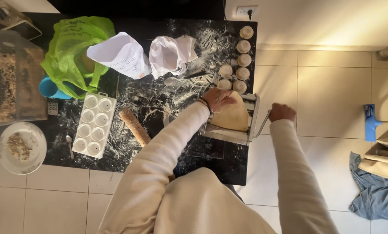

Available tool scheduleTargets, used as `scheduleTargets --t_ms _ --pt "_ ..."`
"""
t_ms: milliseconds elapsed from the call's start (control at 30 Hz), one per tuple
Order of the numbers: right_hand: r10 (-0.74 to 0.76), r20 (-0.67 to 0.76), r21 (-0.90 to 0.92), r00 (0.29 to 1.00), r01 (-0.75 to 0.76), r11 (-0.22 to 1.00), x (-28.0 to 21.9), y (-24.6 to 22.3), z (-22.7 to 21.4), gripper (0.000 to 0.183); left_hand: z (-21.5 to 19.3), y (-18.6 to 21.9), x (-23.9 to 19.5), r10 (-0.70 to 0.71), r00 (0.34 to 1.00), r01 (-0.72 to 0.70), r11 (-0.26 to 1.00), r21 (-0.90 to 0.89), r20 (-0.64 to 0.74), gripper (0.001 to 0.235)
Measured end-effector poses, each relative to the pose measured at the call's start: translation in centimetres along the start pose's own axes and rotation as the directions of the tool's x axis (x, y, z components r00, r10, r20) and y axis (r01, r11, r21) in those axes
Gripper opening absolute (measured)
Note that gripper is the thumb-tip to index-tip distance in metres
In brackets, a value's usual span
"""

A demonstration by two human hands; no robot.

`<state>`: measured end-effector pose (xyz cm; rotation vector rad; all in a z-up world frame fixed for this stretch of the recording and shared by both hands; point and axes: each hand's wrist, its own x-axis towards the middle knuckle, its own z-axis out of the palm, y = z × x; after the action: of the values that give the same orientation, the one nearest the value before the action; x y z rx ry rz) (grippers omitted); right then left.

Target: Flattening pasta dough using a rolling pin and a manual pasta machine.

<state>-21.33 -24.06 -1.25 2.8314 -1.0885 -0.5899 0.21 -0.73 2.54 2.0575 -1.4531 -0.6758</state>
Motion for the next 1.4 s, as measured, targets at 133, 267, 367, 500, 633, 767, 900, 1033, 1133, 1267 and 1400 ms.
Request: scheduleTargets --t_ms 133,267,367,500,633,767,900,1033,1133,1267,1400 --pt "-0.009 0.052 -0.005 0.999 0.009 1.000 -1.3 -0.7 6.1 0.019 0.3 0.4 0.5 0.036 0.999 -0.038 0.999 -0.036 -0.030 0.051" --pt "-0.062 0.110 0.001 0.992 0.062 0.998 -4.8 -0.9 11.7 0.020 0.7 -0.5 0.6 -0.059 0.995 0.069 0.991 -0.116 0.084 0.054" --pt "-0.132 0.113 0.001 0.985 0.132 0.991 -8.5 -1.2 12.5 0.017 0.8 -2.0 0.8 -0.054 0.996 0.060 0.995 -0.086 0.070 0.060" --pt "-0.177 0.190 0.123 0.966 0.155 0.980 -16.0 0.0 12.9 0.011 0.9 -1.3 0.4 0.048 0.999 -0.048 0.999 -0.003 0.011 0.068" --pt "-0.181 0.235 0.148 0.955 0.149 0.978 -22.2 2.0 8.2 0.018 0.5 -1.2 0.1 0.028 1.000 -0.028 1.000 -0.006 0.014 0.069" --pt "-0.151 -0.074 0.232 0.986 0.165 0.959 -24.6 4.6 3.5 0.024 0.1 -0.9 -0.5 0.036 0.996 -0.035 0.999 -0.010 0.083 0.070" --pt "-0.096 -0.478 0.392 0.873 0.310 0.866 -22.3 4.7 -5.3 0.024 -0.1 -0.2 -0.8 -0.001 0.997 0.002 1.000 -0.016 0.081 0.066" --pt "-0.038 -0.567 0.143 0.823 0.144 0.979 -15.7 5.5 -3.6 0.026 0.5 -0.5 -1.6 0.134 0.991 -0.133 0.991 -0.030 0.028 0.062" --pt "-0.024 -0.552 -0.007 0.834 0.024 1.000 -10.0 5.2 -3.4 0.025 0.6 -0.4 -1.7 0.165 0.986 -0.165 0.986 -0.013 -0.016 0.062" --pt "-0.043 -0.348 0.068 0.936 0.071 0.995 -3.7 3.6 -3.5 0.024 0.5 -0.4 -1.8 0.131 0.991 -0.131 0.991 0.002 0.017 0.062" --pt "0.028 0.131 -0.041 0.991 -0.023 0.999 -0.6 0.3 -1.8 0.031 1.1 -0.7 -2.5 0.177 0.984 -0.177 0.984 -0.012 -0.038 0.058"
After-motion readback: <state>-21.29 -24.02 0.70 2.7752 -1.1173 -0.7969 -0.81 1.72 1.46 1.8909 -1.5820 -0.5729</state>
